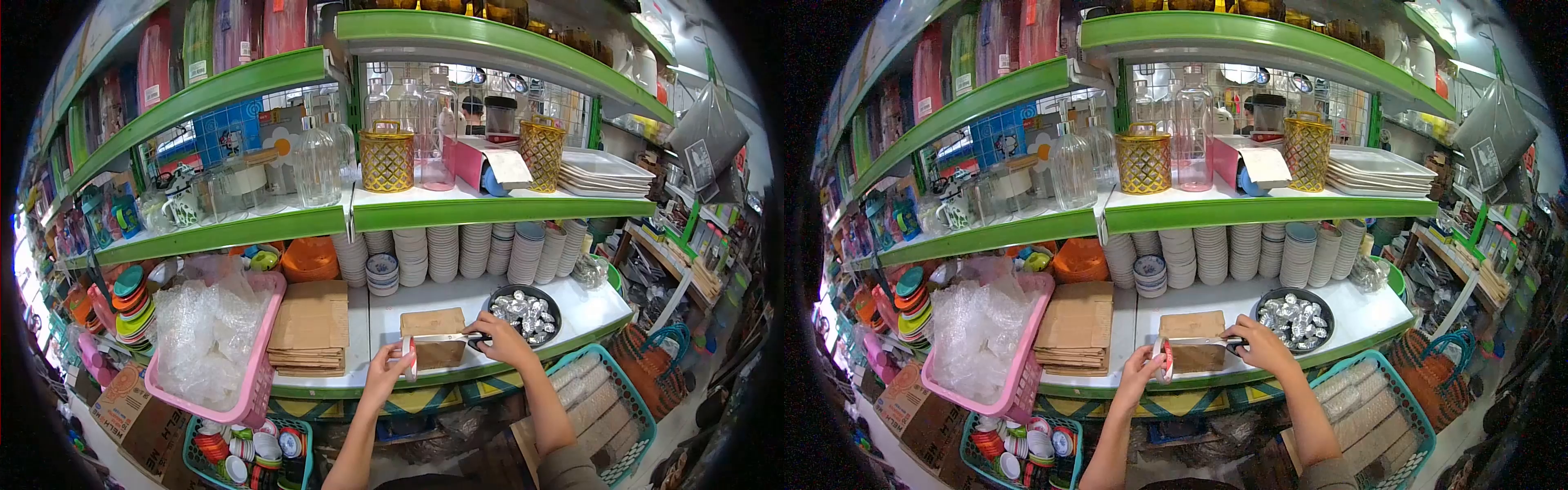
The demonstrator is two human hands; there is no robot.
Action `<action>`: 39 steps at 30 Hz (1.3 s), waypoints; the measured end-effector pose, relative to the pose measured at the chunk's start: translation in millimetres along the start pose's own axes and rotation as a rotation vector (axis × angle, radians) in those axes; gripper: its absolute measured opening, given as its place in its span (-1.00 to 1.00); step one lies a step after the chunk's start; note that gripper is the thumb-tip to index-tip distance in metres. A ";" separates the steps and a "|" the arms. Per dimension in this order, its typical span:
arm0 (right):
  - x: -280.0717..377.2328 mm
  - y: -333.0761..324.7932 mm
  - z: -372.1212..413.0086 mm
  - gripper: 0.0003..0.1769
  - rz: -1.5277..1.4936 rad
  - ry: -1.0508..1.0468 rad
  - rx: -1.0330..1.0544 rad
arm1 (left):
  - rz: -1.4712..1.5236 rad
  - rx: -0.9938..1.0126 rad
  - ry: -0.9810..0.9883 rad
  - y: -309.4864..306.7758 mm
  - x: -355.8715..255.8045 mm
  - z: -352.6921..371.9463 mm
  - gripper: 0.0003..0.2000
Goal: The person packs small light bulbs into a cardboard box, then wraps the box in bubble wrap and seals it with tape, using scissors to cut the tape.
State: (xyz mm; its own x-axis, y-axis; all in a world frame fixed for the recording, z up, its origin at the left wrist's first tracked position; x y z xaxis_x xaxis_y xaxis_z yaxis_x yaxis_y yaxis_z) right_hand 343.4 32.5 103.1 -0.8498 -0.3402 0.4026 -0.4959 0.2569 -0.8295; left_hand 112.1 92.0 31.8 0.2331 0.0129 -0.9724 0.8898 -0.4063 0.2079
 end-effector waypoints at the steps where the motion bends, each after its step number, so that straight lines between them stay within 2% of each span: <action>1: -0.4 0.6 0.1 -0.60 0.010 0.002 -0.008 | 0.000 0.001 0.001 0.0 -0.6 -0.1 -0.49; 7: 2.3 0.3 0.8 -0.62 0.052 -0.012 -0.076 | 0.067 0.058 0.025 0.7 -3.0 2.6 -0.49; 10: 3.0 0.0 0.6 -0.63 0.055 -0.024 -0.098 | 0.108 0.118 0.027 1.7 -2.6 3.5 -0.42; 15: 0.9 0.6 3.6 -0.63 0.004 0.031 -0.124 | 0.074 0.102 0.125 -4.4 -8.7 4.4 -0.21; 18: -1.4 -1.3 5.9 -0.62 -0.056 0.067 -0.149 | 0.027 0.103 0.192 -10.9 -7.6 0.6 -0.19; 23: -8.9 -0.8 11.8 -0.60 -0.108 0.077 -0.257 | -0.093 0.078 0.160 -29.7 21.5 -12.6 -0.19; 29: -51.0 20.6 31.0 -0.62 -0.132 0.293 -0.500 | -0.306 -0.076 0.145 -44.8 29.3 -16.3 -0.20; 31: -73.2 34.8 43.2 -0.63 -0.201 0.441 -0.605 | -0.393 -0.119 0.171 -46.8 31.1 -17.6 -0.19; 32: -74.7 38.9 47.2 -0.63 -0.200 0.441 -0.606 | -0.463 -0.169 0.220 -48.4 30.7 -17.5 -0.17; 34: -75.1 45.5 55.3 -0.64 -0.105 0.583 -0.559 | -0.532 -0.219 0.269 -50.4 31.6 -17.5 -0.15; 36: -79.8 52.0 60.2 -0.65 -0.073 0.588 -0.583 | -0.816 -0.302 0.377 -51.1 28.0 -16.3 -0.14; 39: -60.5 48.2 61.7 -0.70 0.104 0.668 -0.497 | -0.855 -0.327 0.324 -54.2 37.2 -19.7 -0.17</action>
State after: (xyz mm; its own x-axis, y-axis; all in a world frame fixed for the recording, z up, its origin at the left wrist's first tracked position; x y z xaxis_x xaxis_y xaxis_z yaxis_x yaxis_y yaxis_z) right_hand 381.9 9.7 14.8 -0.7452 0.2741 0.6080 -0.2973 0.6795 -0.6707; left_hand 80.3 132.5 -13.5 -0.4897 0.4567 -0.7427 0.8627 0.1308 -0.4885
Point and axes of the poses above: each hand's wrist, its own z-axis away from the middle knuckle, its own y-axis out of the palm, x = y × z, the point moved 5 cm from there along -z, towards the middle knuckle, and after that the axes turned 3 degrees about z, right-handed, at the moved point
